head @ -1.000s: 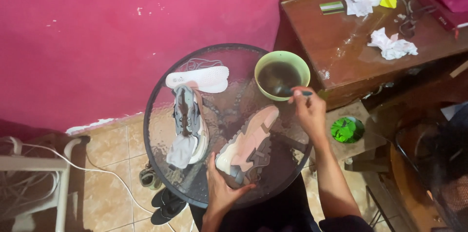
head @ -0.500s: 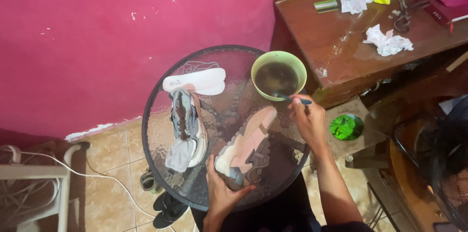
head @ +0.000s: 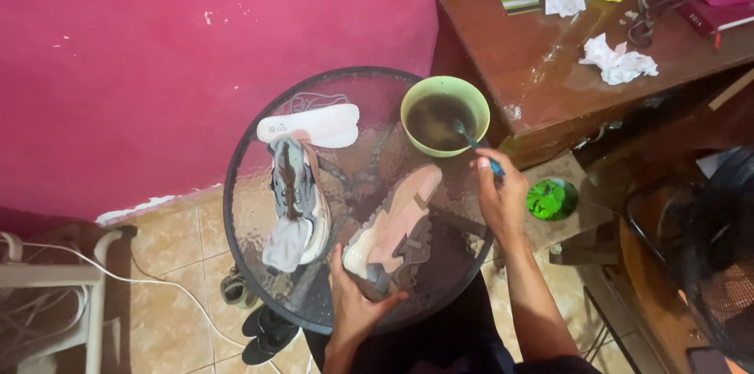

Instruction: The person scrubs a white and grey sneaker with a toothbrush, repeatedly dipping the brush into a bowl of water. The person rotates the shoe to clean different sections of the upper and sole.

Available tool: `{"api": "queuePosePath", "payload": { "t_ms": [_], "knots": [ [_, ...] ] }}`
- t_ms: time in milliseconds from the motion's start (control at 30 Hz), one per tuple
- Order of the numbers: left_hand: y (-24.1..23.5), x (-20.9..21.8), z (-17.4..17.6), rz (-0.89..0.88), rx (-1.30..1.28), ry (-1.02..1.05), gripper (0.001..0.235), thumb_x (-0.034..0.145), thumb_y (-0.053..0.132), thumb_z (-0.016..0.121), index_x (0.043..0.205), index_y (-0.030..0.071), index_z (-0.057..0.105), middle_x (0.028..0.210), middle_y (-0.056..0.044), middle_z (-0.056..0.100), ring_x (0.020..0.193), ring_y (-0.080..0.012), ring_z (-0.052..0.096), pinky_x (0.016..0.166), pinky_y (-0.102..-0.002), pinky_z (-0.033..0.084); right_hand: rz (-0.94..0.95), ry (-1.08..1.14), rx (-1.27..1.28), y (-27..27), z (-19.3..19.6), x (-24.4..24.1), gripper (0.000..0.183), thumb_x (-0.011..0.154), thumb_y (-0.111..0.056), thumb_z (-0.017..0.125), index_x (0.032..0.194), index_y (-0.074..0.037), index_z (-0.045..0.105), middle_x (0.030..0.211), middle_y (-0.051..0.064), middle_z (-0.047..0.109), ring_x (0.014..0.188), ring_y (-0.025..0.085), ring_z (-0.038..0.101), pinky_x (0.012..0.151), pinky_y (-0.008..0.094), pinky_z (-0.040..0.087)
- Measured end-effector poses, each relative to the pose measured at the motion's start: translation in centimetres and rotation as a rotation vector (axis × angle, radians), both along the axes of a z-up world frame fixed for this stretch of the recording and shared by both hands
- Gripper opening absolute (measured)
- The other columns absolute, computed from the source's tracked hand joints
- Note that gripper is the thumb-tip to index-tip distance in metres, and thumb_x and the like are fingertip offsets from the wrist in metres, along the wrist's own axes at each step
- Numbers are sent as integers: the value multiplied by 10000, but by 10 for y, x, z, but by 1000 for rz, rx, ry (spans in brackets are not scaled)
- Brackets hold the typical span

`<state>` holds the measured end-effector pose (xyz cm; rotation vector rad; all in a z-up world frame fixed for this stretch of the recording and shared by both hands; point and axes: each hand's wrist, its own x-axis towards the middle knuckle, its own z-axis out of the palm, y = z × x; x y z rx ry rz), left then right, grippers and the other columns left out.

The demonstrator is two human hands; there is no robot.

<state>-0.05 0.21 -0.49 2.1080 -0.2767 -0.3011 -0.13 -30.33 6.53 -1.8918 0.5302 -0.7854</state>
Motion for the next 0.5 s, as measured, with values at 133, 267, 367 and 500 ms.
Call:
{"api": "queuePosePath", "payload": {
  "t_ms": [133,267,367,500],
  "knots": [
    [-2,1,1,-4,-26,-32,1505,498,660,924,1603,57,100,1671,-218,193,1542,-425,191,1194,-583,248,-65,-215,133,-3,-26,-2,175,1073,-211,604,1033,-53,668,707,38,659,591,89,565,569,236,462],
    [-2,2,-2,-4,-12,-61,1513,490,684,913,1602,42,113,1664,-226,213,1536,-436,209,1189,-583,256,-109,-234,200,-3,-36,-21,303,1059,-217,614,790,-82,588,642,58,648,540,114,586,587,250,489],
    [-2,3,5,-5,-17,13,1516,491,664,918,1602,49,90,1677,-209,186,1548,-422,176,1195,-584,247,34,-370,503,-6,-52,-31,235,1034,-220,638,943,-7,599,652,146,612,441,187,542,420,267,432],
    [-2,4,3,-3,-17,10,1523,481,675,911,1598,40,93,1665,-220,201,1539,-430,187,1190,-590,259,169,-140,546,2,-60,-46,232,998,-124,641,777,-106,575,662,130,698,421,180,593,399,281,457]
  ]
}}
